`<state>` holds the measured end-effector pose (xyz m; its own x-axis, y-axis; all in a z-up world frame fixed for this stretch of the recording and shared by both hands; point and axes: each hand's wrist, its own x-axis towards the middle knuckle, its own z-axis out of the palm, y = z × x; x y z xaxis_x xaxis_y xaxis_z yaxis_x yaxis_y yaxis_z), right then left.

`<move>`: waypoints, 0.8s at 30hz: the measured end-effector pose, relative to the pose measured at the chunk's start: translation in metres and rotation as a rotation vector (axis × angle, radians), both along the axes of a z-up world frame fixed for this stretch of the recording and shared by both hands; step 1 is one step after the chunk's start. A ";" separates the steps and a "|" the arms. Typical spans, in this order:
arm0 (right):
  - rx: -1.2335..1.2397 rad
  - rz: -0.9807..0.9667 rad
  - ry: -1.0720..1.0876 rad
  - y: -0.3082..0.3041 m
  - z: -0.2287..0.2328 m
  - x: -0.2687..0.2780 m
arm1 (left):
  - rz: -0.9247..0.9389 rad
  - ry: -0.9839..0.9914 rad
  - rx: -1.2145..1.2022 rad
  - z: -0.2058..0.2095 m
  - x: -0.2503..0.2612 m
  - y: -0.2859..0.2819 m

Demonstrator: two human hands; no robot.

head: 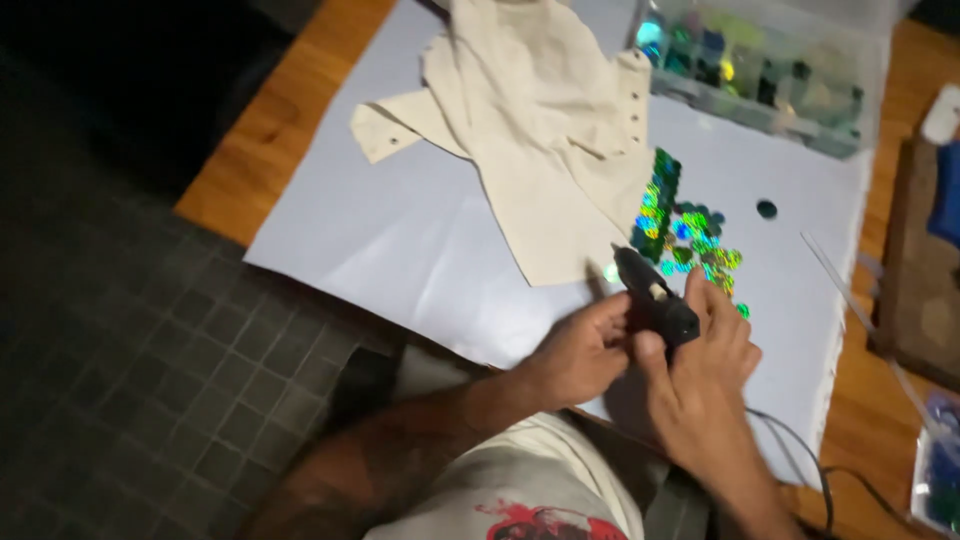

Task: Decorating a white garment by applying hot glue and attaching green and blue sequins.

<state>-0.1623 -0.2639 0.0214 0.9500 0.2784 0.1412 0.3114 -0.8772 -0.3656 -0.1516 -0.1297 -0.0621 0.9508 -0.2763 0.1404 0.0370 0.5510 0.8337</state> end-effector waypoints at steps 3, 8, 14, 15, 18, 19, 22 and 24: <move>0.008 0.148 0.354 -0.072 0.001 0.035 | 0.011 0.042 -0.054 -0.008 0.001 0.002; -0.516 -0.158 -0.195 -0.220 -0.072 0.142 | 0.002 0.039 -0.033 -0.007 0.000 0.011; -1.218 -0.274 -0.102 -0.256 -0.092 0.159 | -0.028 0.107 -0.104 -0.005 0.001 0.006; -1.319 -0.249 -0.086 -0.245 -0.079 0.151 | -0.057 0.129 -0.110 0.005 -0.002 0.007; -0.972 -0.320 -0.303 -0.240 -0.076 0.137 | -0.119 0.128 -0.175 0.012 -0.003 0.009; -0.971 -0.323 -0.301 -0.226 -0.065 0.129 | -0.123 0.128 -0.174 0.013 -0.005 0.008; -0.351 -0.287 -0.295 -0.194 -0.033 0.114 | -0.106 0.143 -0.181 0.015 0.001 0.008; 0.039 -0.236 -0.448 -0.190 -0.025 0.095 | -0.099 0.168 -0.229 0.008 0.000 0.005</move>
<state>-0.0672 -0.4539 -0.0036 0.8299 0.0502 0.5556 0.2405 -0.9308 -0.2752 -0.1520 -0.1248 -0.0542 0.9359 -0.3483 0.0526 0.2271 0.7108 0.6658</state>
